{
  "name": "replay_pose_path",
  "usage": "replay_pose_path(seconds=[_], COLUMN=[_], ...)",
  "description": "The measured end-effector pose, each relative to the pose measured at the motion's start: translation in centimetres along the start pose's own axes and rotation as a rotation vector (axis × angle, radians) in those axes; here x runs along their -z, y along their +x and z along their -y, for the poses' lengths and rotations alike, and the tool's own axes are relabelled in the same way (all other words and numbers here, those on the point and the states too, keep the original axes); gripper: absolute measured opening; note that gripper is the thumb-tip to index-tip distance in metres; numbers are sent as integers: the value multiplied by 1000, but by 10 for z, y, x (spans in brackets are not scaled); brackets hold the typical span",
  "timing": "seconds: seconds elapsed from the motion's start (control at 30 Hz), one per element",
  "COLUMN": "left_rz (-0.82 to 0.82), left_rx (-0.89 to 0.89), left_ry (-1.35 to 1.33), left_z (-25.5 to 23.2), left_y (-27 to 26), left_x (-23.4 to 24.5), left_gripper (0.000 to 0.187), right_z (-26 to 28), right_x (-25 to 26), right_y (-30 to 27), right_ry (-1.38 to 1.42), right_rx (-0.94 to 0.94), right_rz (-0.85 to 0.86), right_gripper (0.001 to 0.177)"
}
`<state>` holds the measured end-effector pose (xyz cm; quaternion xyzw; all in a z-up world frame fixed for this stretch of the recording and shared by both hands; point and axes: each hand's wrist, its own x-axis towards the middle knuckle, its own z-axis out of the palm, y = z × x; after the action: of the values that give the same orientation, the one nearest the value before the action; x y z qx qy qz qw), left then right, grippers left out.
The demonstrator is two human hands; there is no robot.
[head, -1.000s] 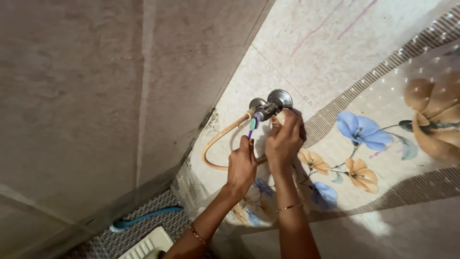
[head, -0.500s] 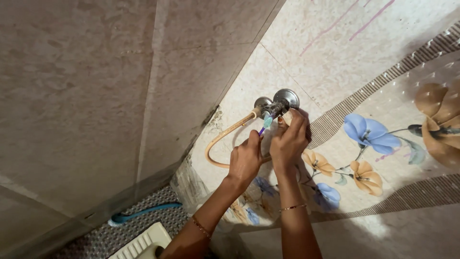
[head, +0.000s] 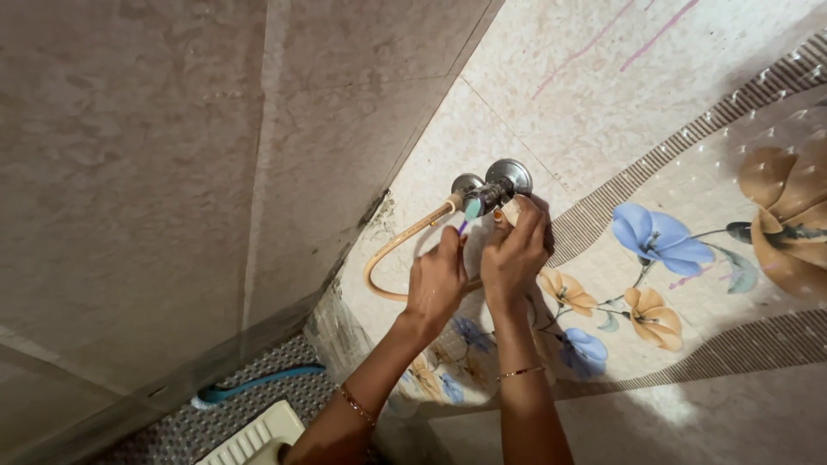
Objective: Scrubbing and cleaning a bathroom faucet and adjacent pipes using a toothbrush and a cloth.
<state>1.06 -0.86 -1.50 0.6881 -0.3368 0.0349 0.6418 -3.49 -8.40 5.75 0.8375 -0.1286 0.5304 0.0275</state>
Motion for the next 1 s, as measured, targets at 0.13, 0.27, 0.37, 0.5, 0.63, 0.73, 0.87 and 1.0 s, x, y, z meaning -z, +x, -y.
replay_pose_path(seconds=[0.13, 0.27, 0.37, 0.5, 0.63, 0.73, 0.87, 1.0], left_rz=[-37, 6, -7, 1, 37, 47, 11, -19], left_rx=[61, 177, 108, 90, 4, 15, -56, -224], left_ry=[-57, -46, -55, -161, -29, 29, 128, 196], left_z=[-10, 6, 18, -15, 11, 27, 38, 25], left_y=[12, -11, -12, 13, -7, -14, -20, -19], left_x=[5, -6, -8, 8, -16, -19, -24, -14], left_gripper=[14, 16, 13, 15, 22, 19, 13, 11], right_z=[-6, -4, 3, -10, -6, 2, 1, -7], right_x=[-3, -4, 0, -8, -5, -1, -1, -6], right_y=[-2, -2, 1, -3, -4, 1, 1, -2], right_ry=[-16, 4, 3, -17, -12, 8, -8, -14], right_rx=[-20, -18, -50, 5, -3, -4, 14, -2], right_rz=[3, -22, 5, -40, -29, -30, -41, -49], right_gripper=[34, 29, 33, 32, 32, 31, 29, 27])
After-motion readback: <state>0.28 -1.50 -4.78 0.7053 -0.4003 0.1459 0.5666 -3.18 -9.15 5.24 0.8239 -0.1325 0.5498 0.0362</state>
